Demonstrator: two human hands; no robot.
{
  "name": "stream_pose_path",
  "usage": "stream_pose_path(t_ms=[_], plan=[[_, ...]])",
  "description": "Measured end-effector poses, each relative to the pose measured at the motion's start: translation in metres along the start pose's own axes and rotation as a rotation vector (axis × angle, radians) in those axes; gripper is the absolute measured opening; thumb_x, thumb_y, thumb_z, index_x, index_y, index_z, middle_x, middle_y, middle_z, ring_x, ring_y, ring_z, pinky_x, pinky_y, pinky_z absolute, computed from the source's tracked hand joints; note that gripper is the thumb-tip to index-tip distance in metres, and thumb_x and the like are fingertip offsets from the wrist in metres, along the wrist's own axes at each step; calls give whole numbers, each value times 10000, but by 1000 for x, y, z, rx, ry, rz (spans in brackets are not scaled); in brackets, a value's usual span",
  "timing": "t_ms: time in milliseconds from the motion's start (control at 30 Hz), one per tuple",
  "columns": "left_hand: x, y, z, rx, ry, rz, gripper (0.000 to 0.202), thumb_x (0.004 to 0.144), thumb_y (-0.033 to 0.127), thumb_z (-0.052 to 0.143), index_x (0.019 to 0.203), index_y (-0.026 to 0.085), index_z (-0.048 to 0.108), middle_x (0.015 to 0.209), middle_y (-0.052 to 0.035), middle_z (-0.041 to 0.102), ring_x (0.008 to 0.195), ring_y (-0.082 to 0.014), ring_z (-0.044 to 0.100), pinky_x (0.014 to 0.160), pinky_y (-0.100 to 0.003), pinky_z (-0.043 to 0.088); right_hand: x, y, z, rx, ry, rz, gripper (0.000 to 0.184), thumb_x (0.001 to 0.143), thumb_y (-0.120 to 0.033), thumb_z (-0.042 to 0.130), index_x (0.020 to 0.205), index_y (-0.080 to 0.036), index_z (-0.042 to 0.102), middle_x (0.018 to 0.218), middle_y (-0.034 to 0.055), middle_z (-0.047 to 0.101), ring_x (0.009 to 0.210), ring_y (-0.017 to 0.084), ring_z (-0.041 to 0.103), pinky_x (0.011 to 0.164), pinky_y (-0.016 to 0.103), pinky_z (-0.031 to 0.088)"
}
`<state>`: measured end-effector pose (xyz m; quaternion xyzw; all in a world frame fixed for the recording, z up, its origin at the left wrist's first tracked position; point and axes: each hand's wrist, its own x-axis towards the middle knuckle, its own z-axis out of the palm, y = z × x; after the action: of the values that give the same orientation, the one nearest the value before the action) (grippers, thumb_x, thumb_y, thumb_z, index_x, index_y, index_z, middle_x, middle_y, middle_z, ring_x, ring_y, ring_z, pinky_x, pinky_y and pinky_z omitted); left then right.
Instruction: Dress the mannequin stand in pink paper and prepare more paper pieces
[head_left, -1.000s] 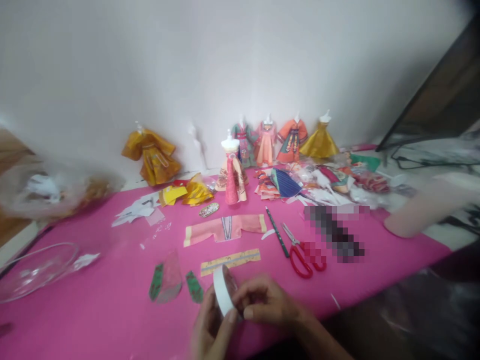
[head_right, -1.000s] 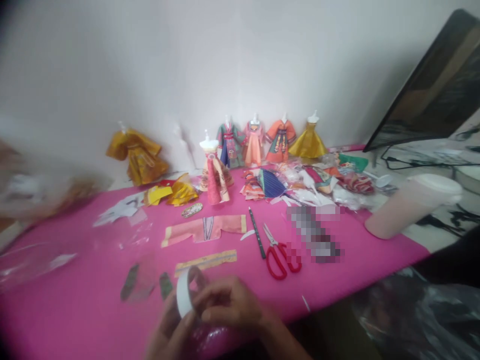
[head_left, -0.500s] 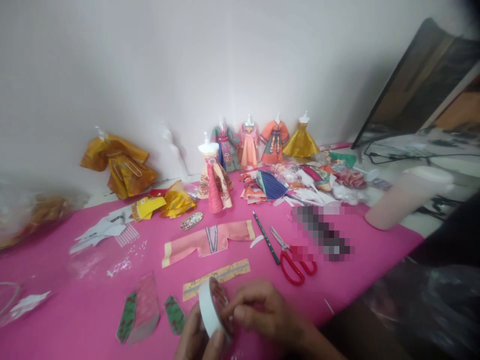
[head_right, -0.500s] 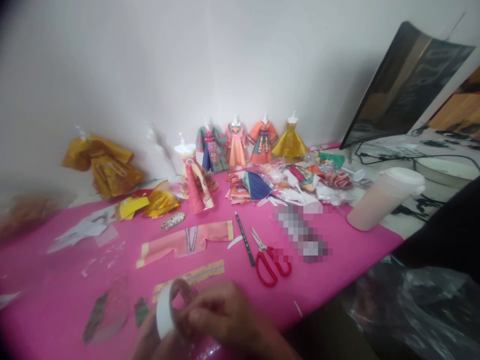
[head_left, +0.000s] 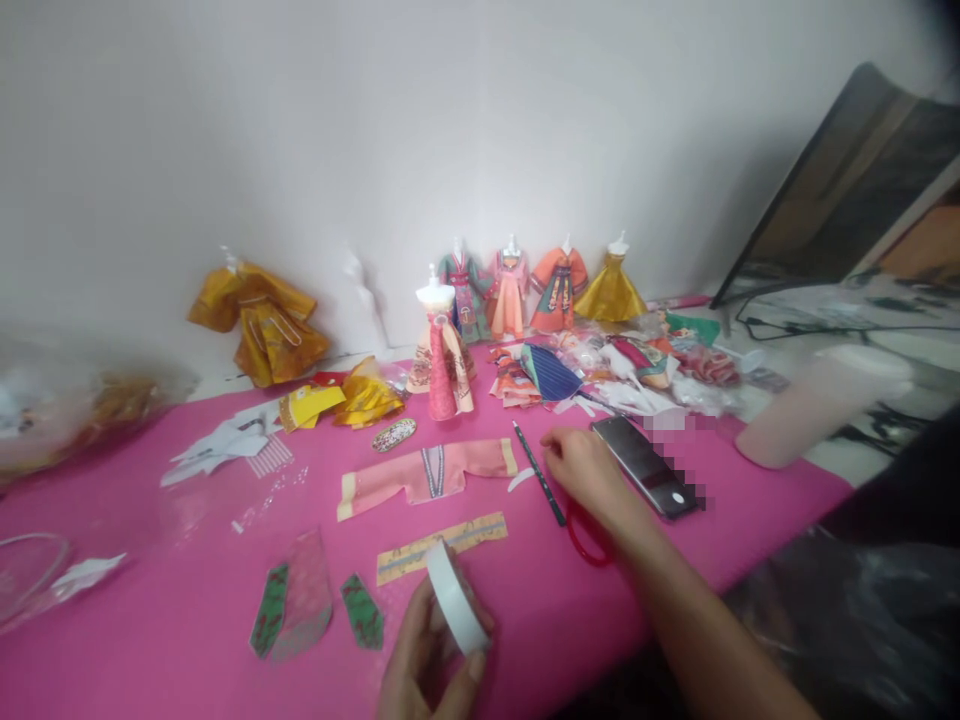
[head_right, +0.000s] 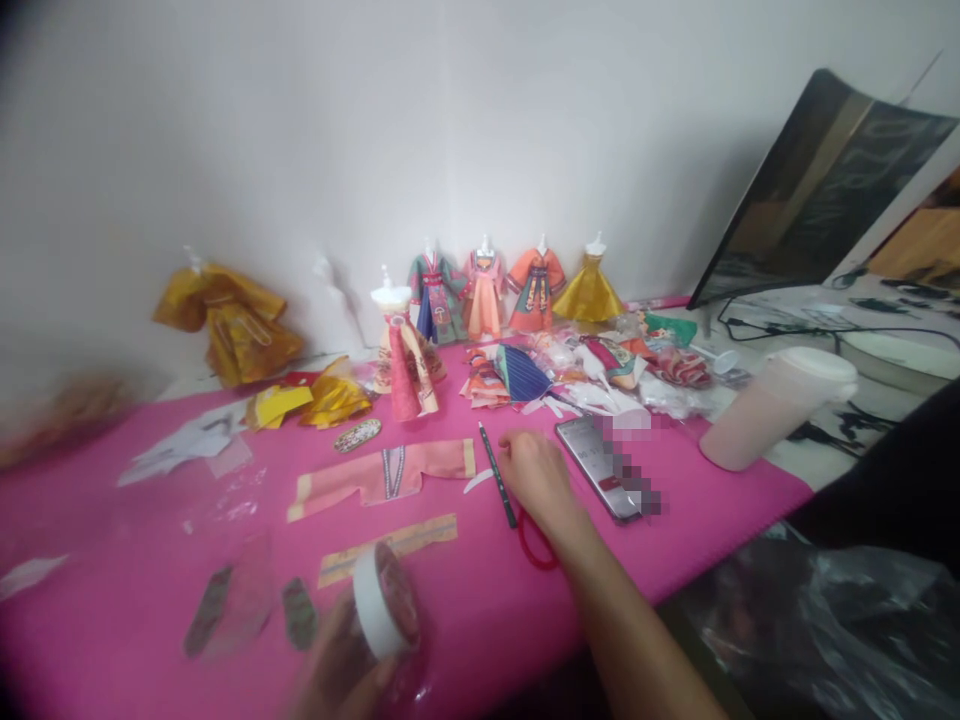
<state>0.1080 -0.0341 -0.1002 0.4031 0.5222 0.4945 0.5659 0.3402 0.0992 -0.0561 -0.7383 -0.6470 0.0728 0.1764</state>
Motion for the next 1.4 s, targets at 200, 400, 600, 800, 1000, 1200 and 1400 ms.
stream_pose_path(t_ms=[200, 400, 600, 800, 1000, 1200, 1400], plan=[[-1, 1, -6, -73, -134, -87, 788, 655, 429, 844, 1362, 252, 544, 1282, -146, 683, 1052, -334, 696, 905, -410, 560, 27, -20, 27, -96, -58, 21, 207, 942, -229, 556, 1083, -124, 665, 1004, 114, 730, 930, 240, 688, 822, 379, 506], [-3, 6, -9, -173, -179, -101, 762, 719, 406, 798, 1403, 257, 495, 1321, -154, 647, 1113, -340, 663, 946, -440, 512, 28, -24, 21, -42, -10, -44, 248, 877, -112, 571, 1113, -109, 649, 908, 114, 720, 838, 242, 683, 744, 348, 496], [-1, -2, 5, -334, -252, -48, 766, 683, 372, 835, 1361, 258, 496, 1165, -134, 707, 1030, -304, 686, 923, -406, 488, -22, -18, -17, 228, 283, -195, 357, 939, -158, 426, 1211, -197, 654, 1027, 78, 673, 949, 211, 626, 855, 338, 465], [4, 4, 24, -354, -343, -69, 776, 650, 338, 852, 1319, 240, 471, 1070, -115, 672, 995, -279, 653, 856, -362, 464, -93, -10, 0, 1414, 245, -7, 319, 818, -267, 703, 1137, -284, 693, 939, 37, 670, 830, 192, 645, 739, 347, 523], [9, 24, 27, -318, -347, -44, 560, 720, 199, 756, 1217, 228, 500, 981, -51, 631, 910, -205, 614, 827, -325, 425, -124, -15, 23, 1443, 309, -34, 216, 844, -277, 715, 1059, -253, 711, 728, -3, 629, 668, 146, 605, 647, 293, 511], [21, 42, 36, -271, -431, -42, 389, 708, 139, 725, 1055, 199, 560, 827, 4, 600, 737, -137, 549, 672, -271, 354, -115, -27, 21, 1420, 313, -212, 87, 945, -275, 579, 913, -226, 643, 601, -30, 556, 535, 130, 510, 518, 265, 434], [42, 45, 27, -270, -505, -89, 458, 662, 163, 786, 1081, 199, 606, 855, -16, 656, 759, -160, 610, 704, -293, 397, -100, -33, 33, 1423, 263, -216, 77, 893, -200, 619, 842, -225, 568, 659, -42, 556, 537, 120, 515, 510, 249, 432]])
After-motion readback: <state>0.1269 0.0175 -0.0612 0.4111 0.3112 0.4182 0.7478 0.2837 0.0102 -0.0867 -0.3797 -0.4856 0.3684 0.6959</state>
